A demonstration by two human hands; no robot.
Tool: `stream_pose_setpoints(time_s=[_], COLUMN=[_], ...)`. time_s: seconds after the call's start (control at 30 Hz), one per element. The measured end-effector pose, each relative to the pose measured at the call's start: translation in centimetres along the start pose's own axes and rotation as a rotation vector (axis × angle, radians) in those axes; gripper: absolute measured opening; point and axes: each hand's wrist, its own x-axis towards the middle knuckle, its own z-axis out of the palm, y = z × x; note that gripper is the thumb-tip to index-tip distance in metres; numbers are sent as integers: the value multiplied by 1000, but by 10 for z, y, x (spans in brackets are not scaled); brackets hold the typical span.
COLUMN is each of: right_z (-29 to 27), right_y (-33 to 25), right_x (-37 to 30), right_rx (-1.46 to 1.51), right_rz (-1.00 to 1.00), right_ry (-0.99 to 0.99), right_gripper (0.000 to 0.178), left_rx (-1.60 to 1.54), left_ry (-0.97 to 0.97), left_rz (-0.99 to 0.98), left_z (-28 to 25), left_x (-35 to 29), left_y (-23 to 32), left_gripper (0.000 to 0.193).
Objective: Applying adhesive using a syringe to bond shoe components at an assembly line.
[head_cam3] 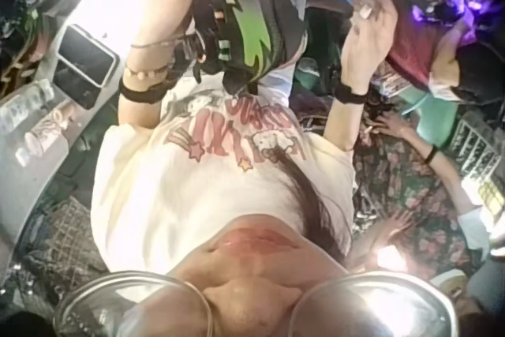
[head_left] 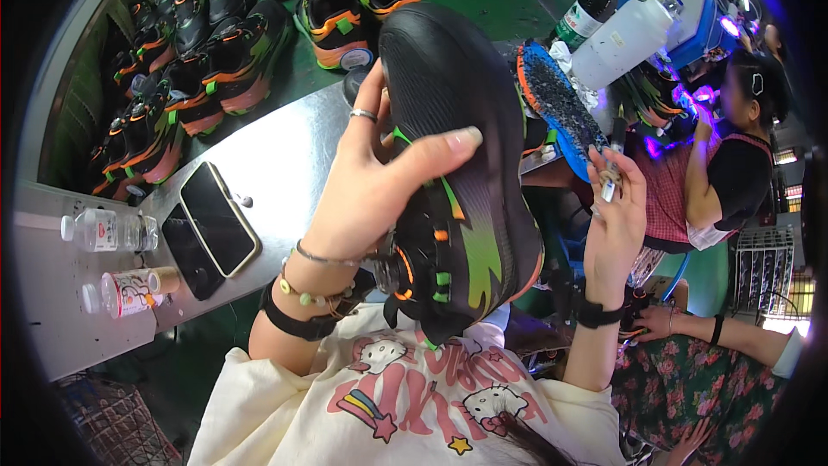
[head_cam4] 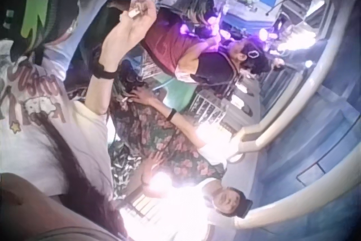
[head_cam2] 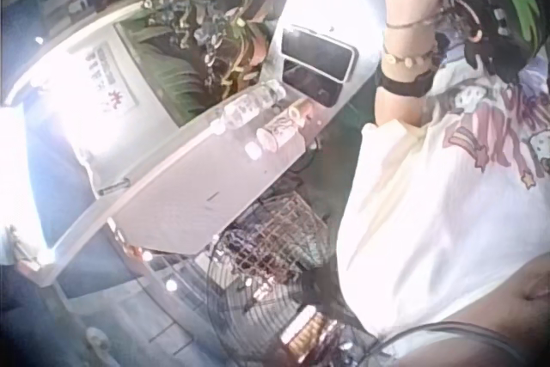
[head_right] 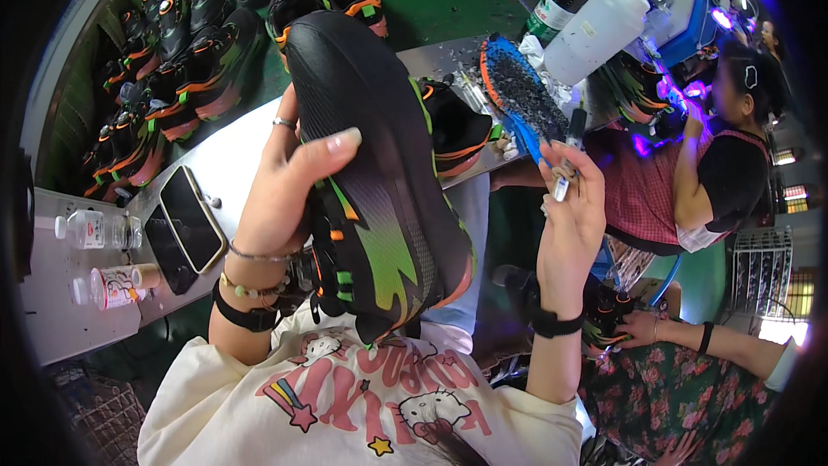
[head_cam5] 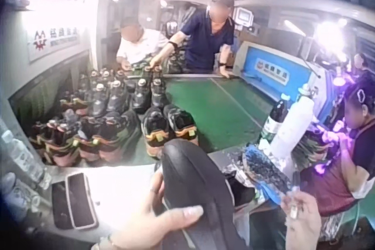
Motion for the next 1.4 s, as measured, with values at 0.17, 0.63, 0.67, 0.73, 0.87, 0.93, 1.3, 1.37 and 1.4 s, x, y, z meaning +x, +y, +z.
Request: stream_pose_setpoints(time_s=[0.17,0.63,0.67,0.73,0.87,0.93,1.3,1.37,1.4], right_z=[-22,28,41,77,118,115,110,107,103], right_y=[41,22,18,24,59,76,31,16,11], right_x=[52,38,12,-24,-58,-50,-1,5,9], right_rx=[-730,-1073,-900,-820,-397,-470,-886,-931,-965], right_rz=[-213,-570,-505,-573,-211,-244,-231,-268,-310], right_ry=[-294,-334,-417,-803,-592,-431,-508,-515,-522], right_gripper=[47,27,26,40,80,71,49,45,41], left_rx=[-15,181,210,263,333,322,339,444,555], left_ry=[112,586,585,599,652,622,427,371,317], left_rz=[1,-73,-145,-191,-152,-163,-52,-49,-39], left_z=[-21,-108,-119,-132,-122,-134,-148,-145,-144], left_x=[1,-5,-6,-12,-23,-33,-74,-77,-75], left_y=[2,15,16,11,4,3,-27,-31,-34], left_gripper=[51,72,75,108,70,60,82,81,81])
